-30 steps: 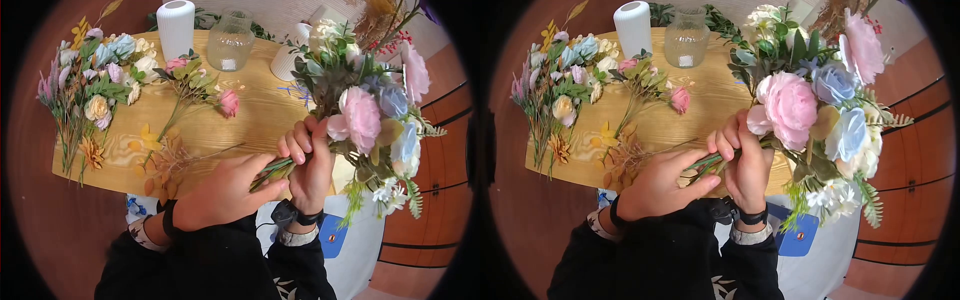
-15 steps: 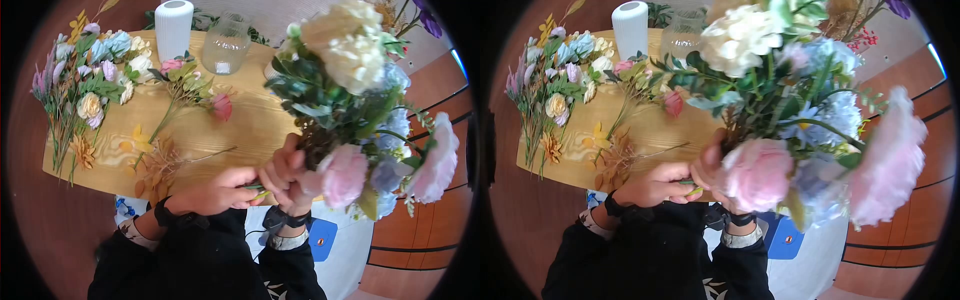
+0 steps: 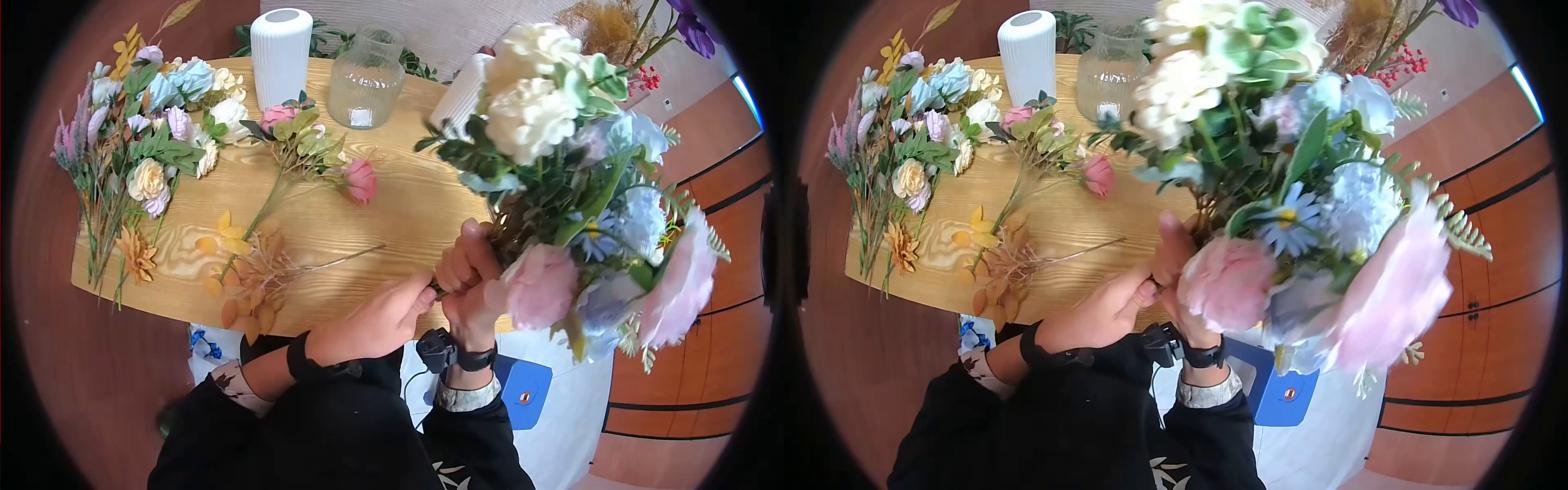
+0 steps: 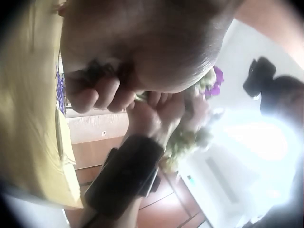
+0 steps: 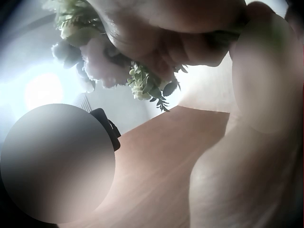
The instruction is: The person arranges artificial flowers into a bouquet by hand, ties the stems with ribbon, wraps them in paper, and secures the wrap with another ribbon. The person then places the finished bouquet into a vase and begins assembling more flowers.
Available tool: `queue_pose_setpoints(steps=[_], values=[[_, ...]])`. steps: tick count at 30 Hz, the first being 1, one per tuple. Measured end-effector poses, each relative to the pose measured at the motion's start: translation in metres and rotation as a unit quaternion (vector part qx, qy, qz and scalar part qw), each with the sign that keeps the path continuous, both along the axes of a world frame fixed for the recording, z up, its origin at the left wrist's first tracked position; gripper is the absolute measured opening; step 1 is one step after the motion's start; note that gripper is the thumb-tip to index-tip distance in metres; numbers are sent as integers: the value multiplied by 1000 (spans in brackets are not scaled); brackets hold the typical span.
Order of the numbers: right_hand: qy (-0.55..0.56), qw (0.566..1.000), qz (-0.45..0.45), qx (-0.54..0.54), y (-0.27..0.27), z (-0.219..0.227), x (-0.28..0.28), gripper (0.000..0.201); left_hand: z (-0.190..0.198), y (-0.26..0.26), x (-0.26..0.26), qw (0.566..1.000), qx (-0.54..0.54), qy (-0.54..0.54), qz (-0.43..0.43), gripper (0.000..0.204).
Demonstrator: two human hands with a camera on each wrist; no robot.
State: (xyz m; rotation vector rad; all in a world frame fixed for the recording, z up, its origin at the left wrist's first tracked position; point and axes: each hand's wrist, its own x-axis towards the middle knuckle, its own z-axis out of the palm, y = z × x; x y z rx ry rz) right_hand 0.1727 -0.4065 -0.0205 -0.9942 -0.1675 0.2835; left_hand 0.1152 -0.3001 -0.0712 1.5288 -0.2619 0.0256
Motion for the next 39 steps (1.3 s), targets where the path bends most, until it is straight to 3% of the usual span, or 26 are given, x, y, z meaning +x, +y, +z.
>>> queue_pose_setpoints(steps=[1, 2, 3, 5, 6, 7, 9, 10, 13, 15, 16, 17, 18, 22, 25, 27, 28, 30, 34, 36, 39], values=[[-5, 999, 6, 34, -2, -12, 1, 15, 1, -2, 1, 993, 85, -67, 39, 13], [-9, 998, 12, 68, -5, -24, 2, 12, 4, 1, 3, 992, 114, -45, 22, 10], [-8, 998, 12, 67, -13, -37, 5, 12, 1, 0, 6, 992, 113, -44, 22, 10], [-40, 999, -6, 21, -27, -67, -1, 12, -5, 0, 10, 978, 126, -161, 36, 15], [-55, 998, -13, -2, -35, -73, 27, 13, -2, 6, 6, 977, 189, -100, 1, 25], [-69, 997, -20, -26, -39, -95, 6, 13, 3, 9, 4, 978, 187, -95, 2, 25], [-98, 992, -39, -76, -56, -123, 8, 13, 9, 11, 1, 963, 240, -106, 56, 33], [-112, 987, -48, -101, -61, -133, 21, 14, 5, 7, 0, 972, 185, -119, 87, 35], [-161, 968, -78, -173, -55, -175, 31, 15, -3, 10, 0, 976, 182, -101, 63, 35], [36, 999, -16, 1, -5, -76, 8, 24, -10, 11, 1, 980, 155, -101, 66, 36], [4, 997, -31, -72, 0, -61, 5, 27, -10, 11, 0, 983, 147, -85, 70, 35], [-27, 988, -47, -143, 2, -53, 2, 31, -10, 11, -1, 985, 139, -68, 70, 35], [-23, 988, -49, -143, 5, -48, 0, 31, -13, 12, -1, 981, 156, -95, 70, 34], [22, 994, -78, -71, 11, -30, -1, 33, -14, 11, -2, 976, 191, -85, 51, 30], [34, 991, -115, -64, 12, -15, -2, 30, -4, 14, -1, 980, 199, -4, -24, 26], [1, 994, -96, -46, 7, -4, 1, 26, 10, 14, -2, 989, 41, 103, -101, 24], [6, 996, -77, -46, 3, -3, 3, 24, 9, 13, -2, 989, 40, 103, -102, 24], [-7, 995, -67, -69, 2, 4, 1, 25, 3, 9, 0, 994, 95, 14, -55, 22], [-7, 997, -63, -52, 0, 4, -2, 30, -8, 3, 10, 994, 93, -15, -46, 26], [-14, 995, -93, -43, 0, 4, -4, 30, -17, 3, 11, 966, 207, -125, 91, 37], [-22, 991, -129, -31, 3, 2, -5, 32, -7, 19, 4, 979, 145, -80, 115, 49]])
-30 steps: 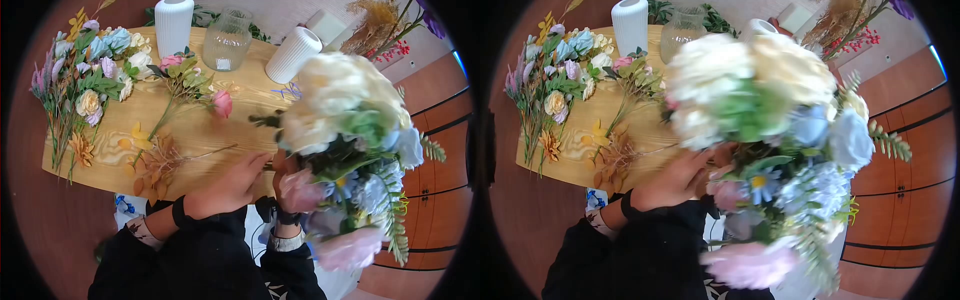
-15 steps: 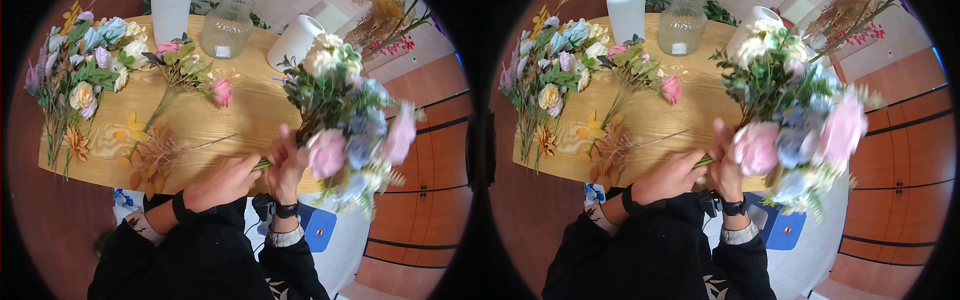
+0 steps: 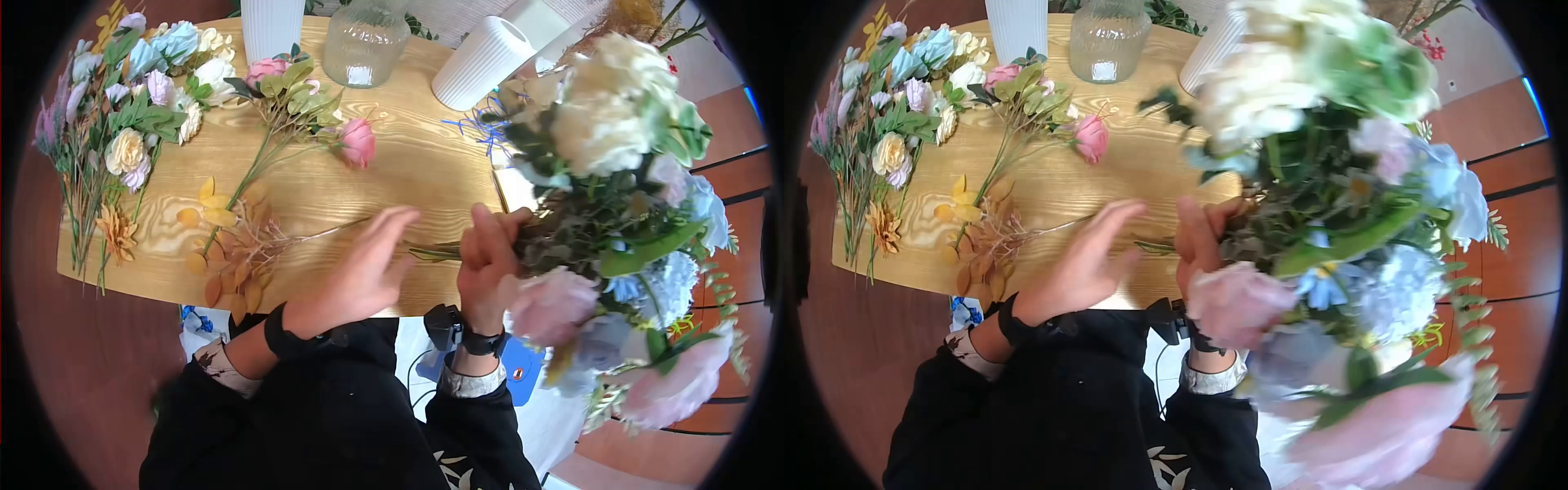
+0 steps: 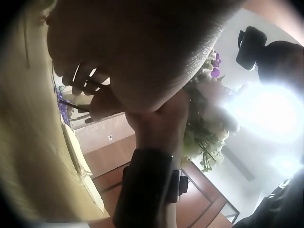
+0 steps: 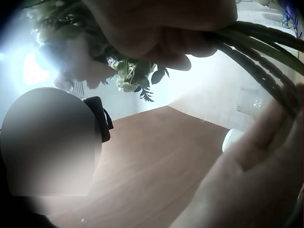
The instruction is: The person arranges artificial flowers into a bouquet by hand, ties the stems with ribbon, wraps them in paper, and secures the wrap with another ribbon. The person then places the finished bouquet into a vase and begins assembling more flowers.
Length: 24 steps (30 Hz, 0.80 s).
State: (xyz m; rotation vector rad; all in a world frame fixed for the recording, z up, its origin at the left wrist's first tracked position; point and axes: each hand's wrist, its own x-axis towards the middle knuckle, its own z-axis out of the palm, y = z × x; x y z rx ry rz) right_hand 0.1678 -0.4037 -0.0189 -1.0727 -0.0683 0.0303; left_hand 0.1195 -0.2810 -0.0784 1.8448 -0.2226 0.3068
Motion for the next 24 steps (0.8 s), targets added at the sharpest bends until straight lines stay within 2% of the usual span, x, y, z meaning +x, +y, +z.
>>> queue_pose_setpoints(steps=[1, 2, 4, 6, 8, 9, 10, 12, 13, 14, 17, 18, 20, 21, 23, 24], values=[[-1, 997, -63, -47, 2, 4, 0, 31, -1, 5, -3, 998, -12, 53, -8, 51], [3, 997, -61, -49, 0, 6, 0, 31, -6, 5, -4, 998, -14, 57, -6, 51], [-36, 999, 13, -9, -1, 13, 0, 32, -12, 2, -6, 960, -252, 94, -80, 51], [-33, 999, 13, -34, 3, 20, -3, 33, -1, 2, -10, 952, -270, 103, -104, 46], [-29, 999, 21, -7, 4, 21, -5, 32, 6, 4, -8, 913, -289, 167, -235, 50], [-30, 999, 22, -8, 3, 22, -5, 32, 8, -2, -10, 876, -385, 175, -231, 51], [-37, 998, 43, 8, 1, 22, -6, 31, 7, -3, -9, 876, -386, 176, -230, 51], [-41, 997, 64, 21, 0, 21, -8, 31, 2, -6, -9, 735, -580, 241, -255, 50], [-48, 994, 84, 43, 1, 19, -9, 32, 7, -11, -11, 750, -573, 267, -194, 46], [-55, 991, 104, 65, 1, 18, -11, 33, 9, -16, -12, 749, -576, 267, -192, 46], [-84, 986, 124, 72, 7, 14, -15, 37, 20, -22, -12, 735, -618, 262, -95, 36], [-85, 986, 122, 71, 7, 12, -14, 37, 21, -25, -13, 735, -618, 263, -97, 36], [-122, 972, 190, 63, 7, 10, -13, 42, 23, -31, -13, 738, -635, 227, -25, 31], [-86, 990, 108, 25, 12, 11, -18, 46, 24, -30, -12, 737, -636, 227, -27, 31], [-61, 990, 122, 21, 9, 9, -19, 48, 26, -27, -11, 665, -707, 228, -78, 27], [-60, 988, 138, 26, 6, 7, -17, 49, 25, -28, -12, 665, -708, 225, -80, 27]])
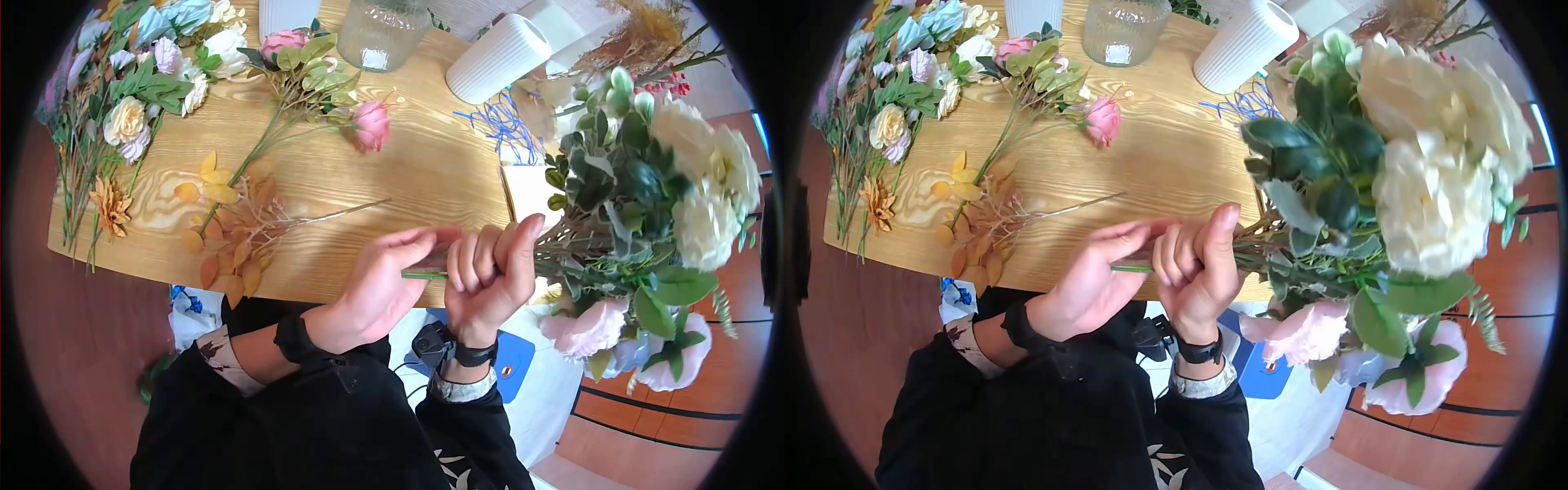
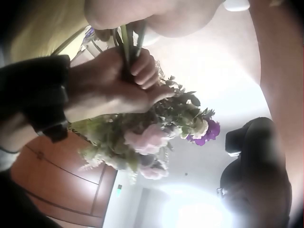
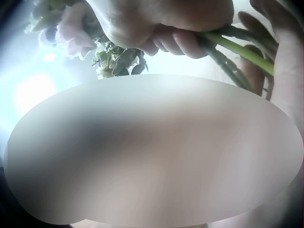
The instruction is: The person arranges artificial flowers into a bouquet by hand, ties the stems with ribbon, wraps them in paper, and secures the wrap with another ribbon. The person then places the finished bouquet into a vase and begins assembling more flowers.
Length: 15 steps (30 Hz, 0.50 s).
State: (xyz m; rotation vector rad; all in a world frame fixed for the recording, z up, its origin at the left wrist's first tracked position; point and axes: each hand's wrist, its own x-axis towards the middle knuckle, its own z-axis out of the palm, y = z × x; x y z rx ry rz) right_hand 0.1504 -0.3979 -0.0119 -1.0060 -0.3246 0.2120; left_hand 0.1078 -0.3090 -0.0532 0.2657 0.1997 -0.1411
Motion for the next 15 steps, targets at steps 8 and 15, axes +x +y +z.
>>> queue_pose_setpoints(steps=[8, 15], values=[[146, 985, -56, -71, 5, 3, 8, 52, -23, 15, 7, 648, 661, -341, 161, 20], [163, 984, 18, -72, 2, 5, 5, 43, -43, 13, -6, 888, 380, -236, -103, 22]])
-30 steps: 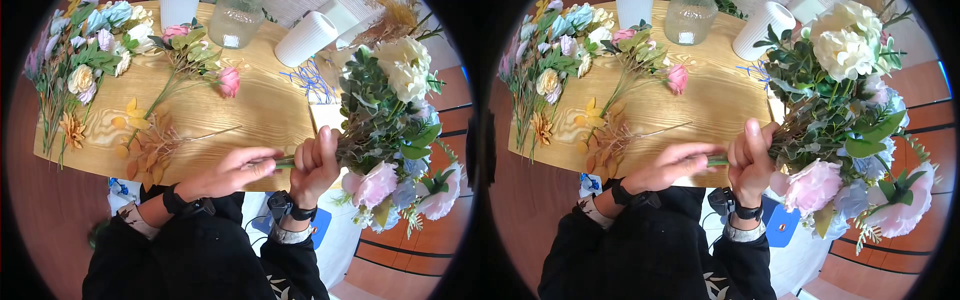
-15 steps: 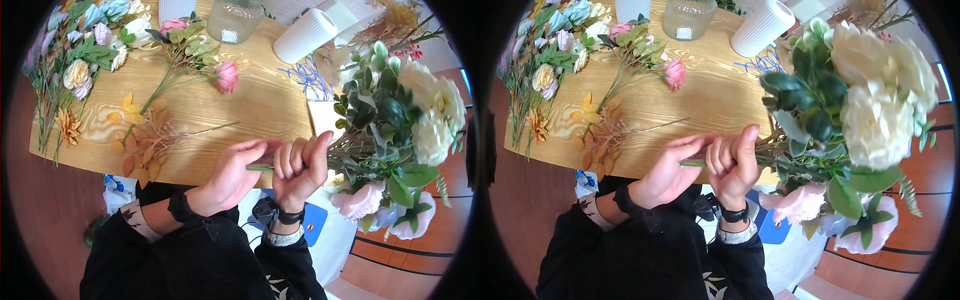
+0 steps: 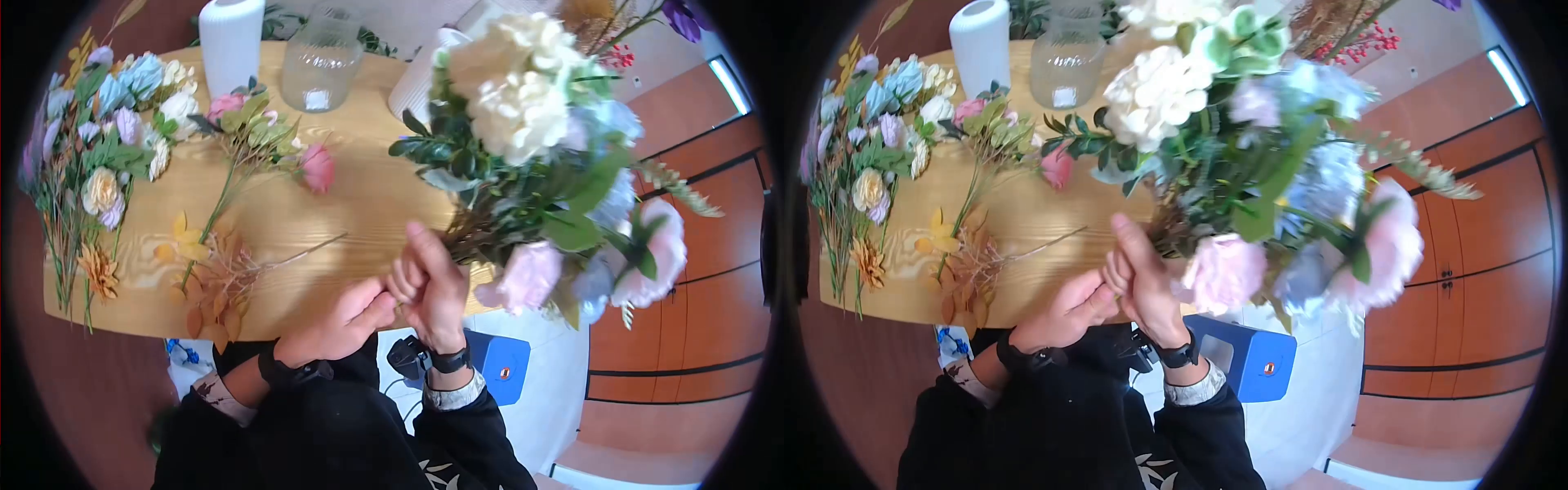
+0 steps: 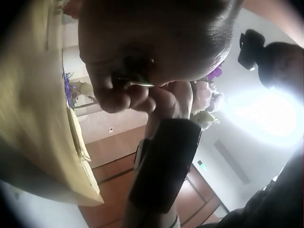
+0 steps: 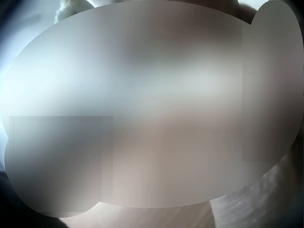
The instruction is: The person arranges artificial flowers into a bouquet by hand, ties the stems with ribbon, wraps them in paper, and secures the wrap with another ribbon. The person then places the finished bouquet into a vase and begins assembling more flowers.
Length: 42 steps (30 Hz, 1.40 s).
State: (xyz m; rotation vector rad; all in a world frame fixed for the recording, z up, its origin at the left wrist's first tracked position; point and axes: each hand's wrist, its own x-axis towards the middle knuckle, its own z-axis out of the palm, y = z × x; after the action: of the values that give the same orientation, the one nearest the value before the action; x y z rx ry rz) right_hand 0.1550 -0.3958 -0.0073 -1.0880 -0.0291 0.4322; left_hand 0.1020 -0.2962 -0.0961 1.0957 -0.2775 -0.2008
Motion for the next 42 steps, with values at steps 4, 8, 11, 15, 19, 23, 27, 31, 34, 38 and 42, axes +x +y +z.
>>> queue_pose_setpoints(steps=[4, 8, 11, 15, 19, 23, 27, 31, 34, 38, 42], values=[[-39, 998, 23, -46, -11, -52, 15, 30, -25, -5, 11, 997, -10, 74, -25, 26], [-126, 991, -8, -51, -22, -72, 21, 26, -19, -1, 24, 918, 352, -109, 148, 17], [-167, 984, -40, -45, -124, -91, -32, 26, -9, 2, 3, 919, 359, -68, 149, 38], [-201, 975, -81, -51, -145, -109, -55, 25, 11, 7, -4, 889, 435, -95, 108, 38], [-238, 964, -81, -83, -152, -116, -55, 24, 35, 18, -13, 856, 497, -106, 99, 39], [-275, 950, -84, -120, -173, -130, -75, 23, 43, 16, -7, 821, 551, -118, 88, 40], [-312, 935, -77, -152, -162, -117, -36, 22, 71, 12, 8, 782, 606, -123, 84, 41], [-335, 924, -55, -178, -145, -154, -79, 21, 52, 51, -19, 765, 606, -170, 135, 41], [-355, 911, -56, -200, -176, -173, -110, 20, 49, 82, -32, 720, 665, -147, 134, 37], [-382, 892, -63, -232, -82, -135, -2, 19, 26, 119, -38, 645, 717, -168, 203, 29], [-407, 874, -56, -261, -57, -133, 26, 18, 31, 155, -35, 584, 762, -155, 234, 24]])
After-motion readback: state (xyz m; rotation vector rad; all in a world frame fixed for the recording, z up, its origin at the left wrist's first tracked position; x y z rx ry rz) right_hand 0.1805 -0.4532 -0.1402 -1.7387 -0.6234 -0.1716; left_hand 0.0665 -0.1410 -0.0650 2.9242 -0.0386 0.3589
